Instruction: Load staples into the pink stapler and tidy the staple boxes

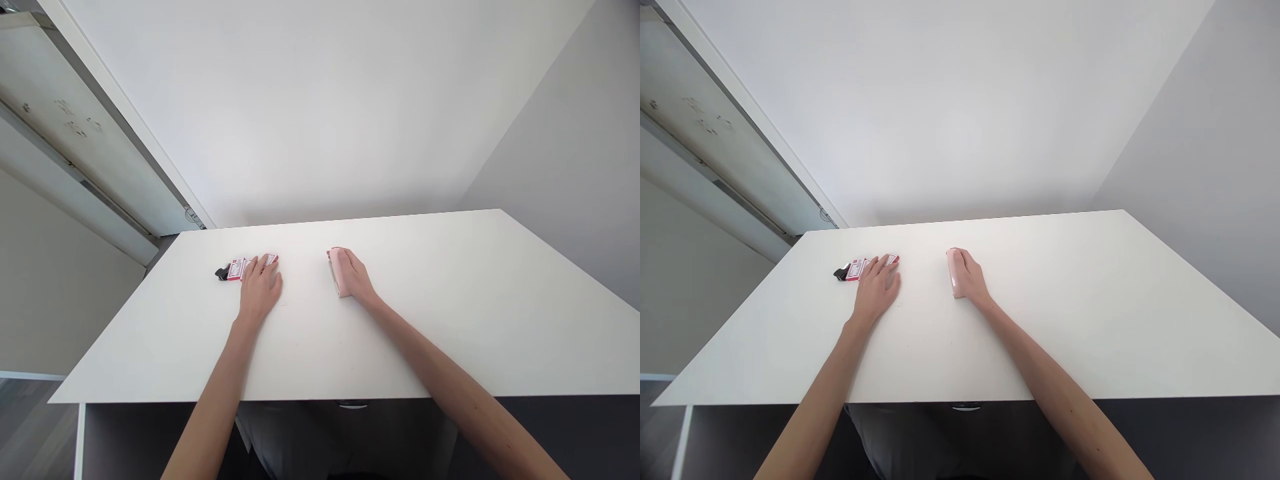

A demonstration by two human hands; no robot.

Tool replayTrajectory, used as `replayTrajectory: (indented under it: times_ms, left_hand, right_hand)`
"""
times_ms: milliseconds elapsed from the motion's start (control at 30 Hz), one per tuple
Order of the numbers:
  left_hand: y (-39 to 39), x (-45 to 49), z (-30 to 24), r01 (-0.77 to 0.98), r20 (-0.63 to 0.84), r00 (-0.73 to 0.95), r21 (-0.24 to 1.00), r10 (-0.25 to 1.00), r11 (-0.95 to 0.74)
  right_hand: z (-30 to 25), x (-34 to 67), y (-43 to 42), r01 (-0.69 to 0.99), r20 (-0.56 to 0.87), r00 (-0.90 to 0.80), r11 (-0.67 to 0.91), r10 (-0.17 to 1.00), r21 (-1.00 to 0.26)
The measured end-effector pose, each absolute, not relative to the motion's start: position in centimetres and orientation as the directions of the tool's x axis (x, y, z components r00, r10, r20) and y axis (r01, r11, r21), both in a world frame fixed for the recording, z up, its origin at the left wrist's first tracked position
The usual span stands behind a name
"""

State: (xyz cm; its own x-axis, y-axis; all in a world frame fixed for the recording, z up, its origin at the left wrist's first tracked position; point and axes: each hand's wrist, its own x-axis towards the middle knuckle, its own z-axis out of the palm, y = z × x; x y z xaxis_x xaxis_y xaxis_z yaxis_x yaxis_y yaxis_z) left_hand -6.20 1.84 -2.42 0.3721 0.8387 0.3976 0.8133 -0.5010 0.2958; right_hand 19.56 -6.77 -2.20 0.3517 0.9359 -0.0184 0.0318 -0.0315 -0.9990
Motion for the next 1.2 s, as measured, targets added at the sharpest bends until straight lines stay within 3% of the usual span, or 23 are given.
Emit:
replayTrajectory:
  times_ms: [267, 533, 700, 933, 1200]
  left_hand:
    - [1.0, -5.2, -1.4, 0.682, 0.49, 0.397, 0.407, 0.776, -0.607]
    - [-0.8, -3.7, -0.1, 0.511, 0.376, 0.574, 0.531, 0.728, -0.676]
    - [-1.6, -3.4, 0.3, 0.496, 0.27, 0.581, 0.63, 0.767, -0.598]
    - [-2.0, -2.9, 0.3, 0.465, 0.234, 0.596, 0.68, 0.768, -0.567]
    - [-1.8, -3.0, 0.5, 0.478, 0.184, 0.534, 0.739, 0.825, -0.475]
  right_hand:
    - [-0.5, 18.9, -7.6, 0.1, 0.031, 0.119, 0.019, 0.992, -0.995]
    - [0.2, 18.4, -8.4, 0.118, 0.06, -0.033, 0.064, 0.998, -0.991]
    - [0.5, 18.2, -8.8, 0.229, 0.166, -0.072, 0.179, 0.983, -0.957]
    - [-0.3, 18.2, -8.8, 0.439, 0.378, -0.098, 0.381, 0.92, -0.814]
    - [-0.5, 17.9, -8.7, 0.44, 0.401, -0.098, 0.401, 0.911, -0.803]
